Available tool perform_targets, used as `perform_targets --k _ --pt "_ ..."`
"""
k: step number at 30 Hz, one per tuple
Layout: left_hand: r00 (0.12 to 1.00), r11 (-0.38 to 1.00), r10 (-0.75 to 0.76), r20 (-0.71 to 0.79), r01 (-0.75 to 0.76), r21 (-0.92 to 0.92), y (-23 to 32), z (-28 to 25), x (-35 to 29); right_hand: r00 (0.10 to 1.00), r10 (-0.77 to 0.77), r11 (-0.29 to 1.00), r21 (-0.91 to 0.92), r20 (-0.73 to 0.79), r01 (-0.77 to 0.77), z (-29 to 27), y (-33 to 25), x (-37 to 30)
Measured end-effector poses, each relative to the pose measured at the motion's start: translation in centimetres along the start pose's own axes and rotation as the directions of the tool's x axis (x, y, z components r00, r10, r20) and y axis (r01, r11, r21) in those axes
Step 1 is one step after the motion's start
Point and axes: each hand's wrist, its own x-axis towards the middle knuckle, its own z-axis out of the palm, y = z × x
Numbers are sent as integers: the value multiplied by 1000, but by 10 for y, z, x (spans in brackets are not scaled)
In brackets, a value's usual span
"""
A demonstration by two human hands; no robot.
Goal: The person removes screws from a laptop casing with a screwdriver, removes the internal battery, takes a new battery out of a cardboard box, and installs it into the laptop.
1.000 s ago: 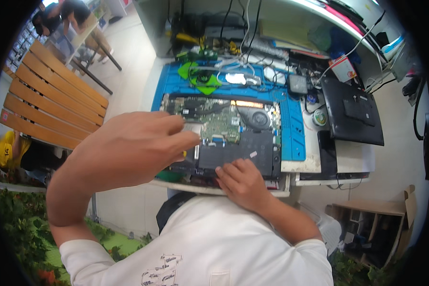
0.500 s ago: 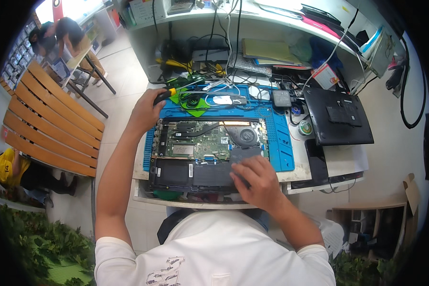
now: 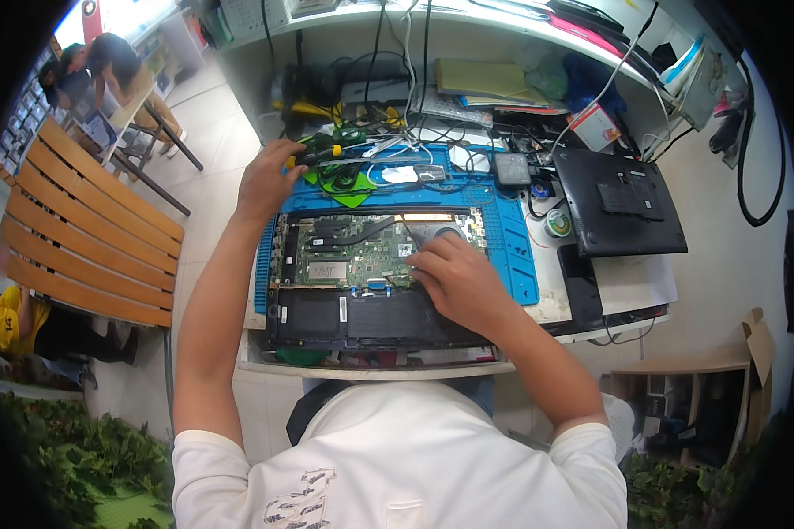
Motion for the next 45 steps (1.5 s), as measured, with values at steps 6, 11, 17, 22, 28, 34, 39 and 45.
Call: perform_targets --k 6,11,17,22,28,34,39,45 --pt "988 996 81 -132 -83 -15 27 -18 -6 989 -4 1000 -6 147 5 12 2 12" --pt "951 927 84 299 36 -373 104 -38 -39 986 4 1000 18 165 -7 19 3 14" --pt "779 898 220 587 73 -434 134 -29 -60 985 63 984 156 161 -88 22 2 15" --pt "785 904 243 569 29 -426 141 -21 -65 994 103 978 182 25 -106 26 4 9" --pt "757 929 232 610 14 -371 143 -17 -67 990 138 983 122 21 -139 9 -1 -3" --pt "750 913 262 607 11 -408 146 -17 -65 995 96 993 62 42 -98 8 -11 -27" --pt "754 869 313 578 18 -495 151 -17 -63 994 111 991 80 3 -111 10 -13 -35" --pt "777 846 314 546 32 -532 148 -10 -70 995 101 992 76 2 -101 13 -15 -32"
